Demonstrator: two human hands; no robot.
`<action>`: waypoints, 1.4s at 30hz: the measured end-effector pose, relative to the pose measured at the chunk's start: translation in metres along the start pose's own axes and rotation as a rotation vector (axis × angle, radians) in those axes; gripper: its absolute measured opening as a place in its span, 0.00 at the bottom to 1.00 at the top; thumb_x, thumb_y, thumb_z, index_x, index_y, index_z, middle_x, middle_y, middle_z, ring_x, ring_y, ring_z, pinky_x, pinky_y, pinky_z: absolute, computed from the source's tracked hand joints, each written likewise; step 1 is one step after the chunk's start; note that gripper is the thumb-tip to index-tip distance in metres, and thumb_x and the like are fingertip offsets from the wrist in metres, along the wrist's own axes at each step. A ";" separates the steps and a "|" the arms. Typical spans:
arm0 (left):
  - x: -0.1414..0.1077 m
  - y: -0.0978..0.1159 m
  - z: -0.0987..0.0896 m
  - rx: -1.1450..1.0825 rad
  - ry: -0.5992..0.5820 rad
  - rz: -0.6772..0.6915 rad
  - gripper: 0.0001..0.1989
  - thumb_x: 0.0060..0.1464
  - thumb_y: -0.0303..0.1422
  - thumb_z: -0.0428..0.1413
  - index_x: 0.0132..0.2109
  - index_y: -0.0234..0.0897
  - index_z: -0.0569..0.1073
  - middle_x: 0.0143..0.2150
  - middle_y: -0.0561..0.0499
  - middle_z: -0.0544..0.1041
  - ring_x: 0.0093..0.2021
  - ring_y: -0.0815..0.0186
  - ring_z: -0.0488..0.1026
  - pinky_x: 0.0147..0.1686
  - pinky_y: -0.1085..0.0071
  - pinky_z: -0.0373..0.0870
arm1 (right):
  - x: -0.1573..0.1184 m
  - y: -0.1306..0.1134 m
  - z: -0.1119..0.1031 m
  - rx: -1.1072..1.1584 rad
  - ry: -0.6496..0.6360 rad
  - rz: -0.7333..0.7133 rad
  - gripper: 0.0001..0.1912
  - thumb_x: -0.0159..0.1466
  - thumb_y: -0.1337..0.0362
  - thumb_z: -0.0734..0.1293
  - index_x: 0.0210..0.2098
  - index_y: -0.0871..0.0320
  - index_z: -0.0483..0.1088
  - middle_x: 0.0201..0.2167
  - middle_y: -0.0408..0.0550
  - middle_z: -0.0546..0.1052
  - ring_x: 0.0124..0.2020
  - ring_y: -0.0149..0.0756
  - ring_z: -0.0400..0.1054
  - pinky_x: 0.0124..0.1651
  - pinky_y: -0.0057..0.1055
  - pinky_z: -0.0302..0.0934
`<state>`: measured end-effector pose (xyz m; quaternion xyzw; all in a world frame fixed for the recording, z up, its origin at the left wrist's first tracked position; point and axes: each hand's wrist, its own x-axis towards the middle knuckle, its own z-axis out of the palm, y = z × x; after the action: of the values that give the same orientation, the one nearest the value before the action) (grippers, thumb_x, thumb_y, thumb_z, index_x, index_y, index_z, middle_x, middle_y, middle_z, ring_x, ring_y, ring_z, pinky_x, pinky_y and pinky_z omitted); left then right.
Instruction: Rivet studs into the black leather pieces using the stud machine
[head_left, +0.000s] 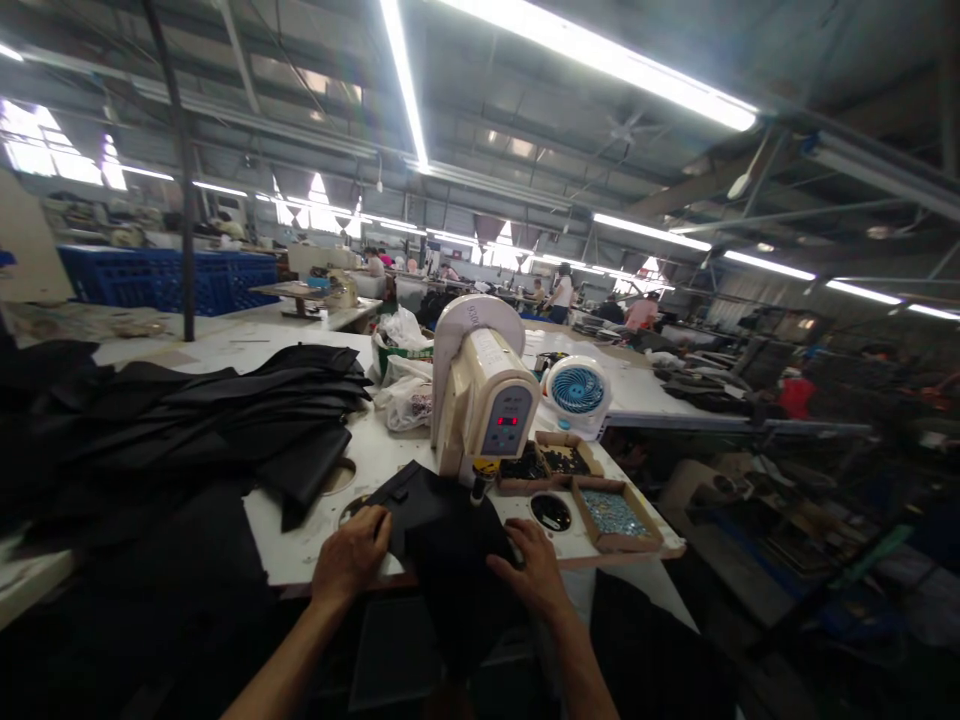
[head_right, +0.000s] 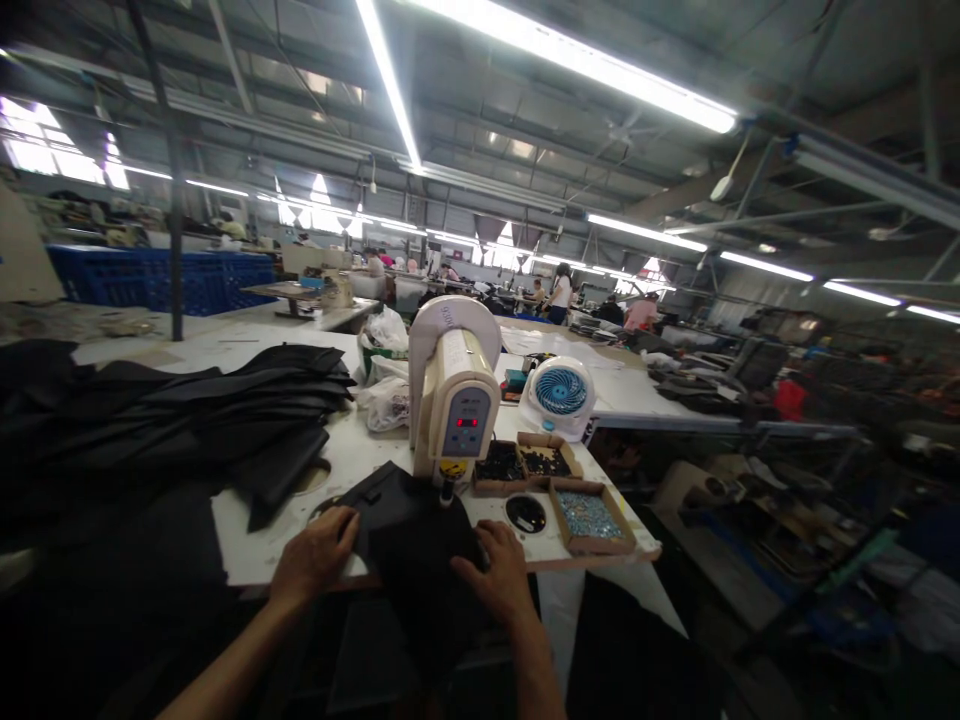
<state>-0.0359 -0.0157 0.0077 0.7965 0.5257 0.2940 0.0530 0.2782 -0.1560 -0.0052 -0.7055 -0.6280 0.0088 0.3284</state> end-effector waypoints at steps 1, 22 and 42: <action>0.000 0.000 0.000 -0.001 0.003 0.005 0.13 0.71 0.39 0.43 0.44 0.43 0.72 0.44 0.52 0.78 0.44 0.62 0.78 0.37 0.68 0.63 | 0.000 0.000 0.000 0.003 0.002 0.001 0.28 0.63 0.44 0.73 0.57 0.50 0.76 0.61 0.51 0.72 0.64 0.53 0.63 0.69 0.46 0.56; 0.002 -0.004 0.004 0.008 -0.010 0.019 0.14 0.71 0.40 0.43 0.45 0.44 0.72 0.45 0.52 0.78 0.45 0.61 0.78 0.39 0.68 0.65 | 0.002 0.010 0.002 0.096 -0.008 -0.032 0.33 0.49 0.58 0.82 0.54 0.51 0.78 0.61 0.51 0.72 0.63 0.53 0.63 0.68 0.47 0.56; 0.001 -0.001 0.000 0.005 -0.012 0.014 0.14 0.70 0.40 0.44 0.45 0.44 0.72 0.45 0.52 0.79 0.45 0.60 0.78 0.38 0.67 0.66 | 0.003 0.015 0.004 0.062 -0.022 -0.038 0.35 0.49 0.54 0.83 0.55 0.51 0.77 0.61 0.52 0.72 0.64 0.54 0.62 0.68 0.48 0.55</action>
<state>-0.0364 -0.0144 0.0082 0.8021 0.5205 0.2882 0.0521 0.2906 -0.1511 -0.0147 -0.6828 -0.6443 0.0299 0.3432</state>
